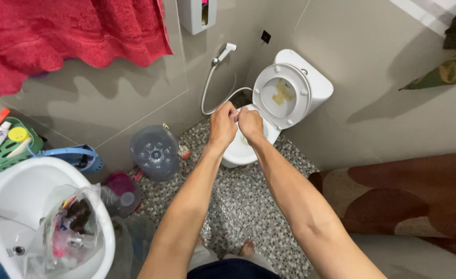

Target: The person cleans a toilet by first spraying the inside of the bowl with a handheld bidet sprayer. They then use a pink cloth to wipe the rim and the underside of the toilet seat, removing visible stains. The person repeatedly rinses the cloth in the bowl and wrings it out while continuing to clean the seat and rim.

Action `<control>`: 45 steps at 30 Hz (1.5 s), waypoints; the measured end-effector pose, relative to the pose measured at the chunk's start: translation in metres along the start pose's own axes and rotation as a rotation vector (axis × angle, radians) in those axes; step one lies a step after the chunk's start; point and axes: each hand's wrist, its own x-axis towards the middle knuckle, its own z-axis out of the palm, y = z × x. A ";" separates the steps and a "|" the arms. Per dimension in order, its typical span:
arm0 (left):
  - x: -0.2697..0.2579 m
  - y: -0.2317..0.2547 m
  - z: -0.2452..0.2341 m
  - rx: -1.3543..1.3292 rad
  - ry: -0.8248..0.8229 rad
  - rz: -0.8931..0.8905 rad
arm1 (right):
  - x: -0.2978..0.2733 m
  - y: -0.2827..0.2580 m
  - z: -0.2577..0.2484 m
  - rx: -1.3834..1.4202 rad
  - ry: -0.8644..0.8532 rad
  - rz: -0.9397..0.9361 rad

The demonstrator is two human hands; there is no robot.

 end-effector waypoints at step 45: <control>-0.262 -0.417 0.117 0.122 -0.471 -0.012 | -0.040 0.471 0.279 1.358 -0.601 0.349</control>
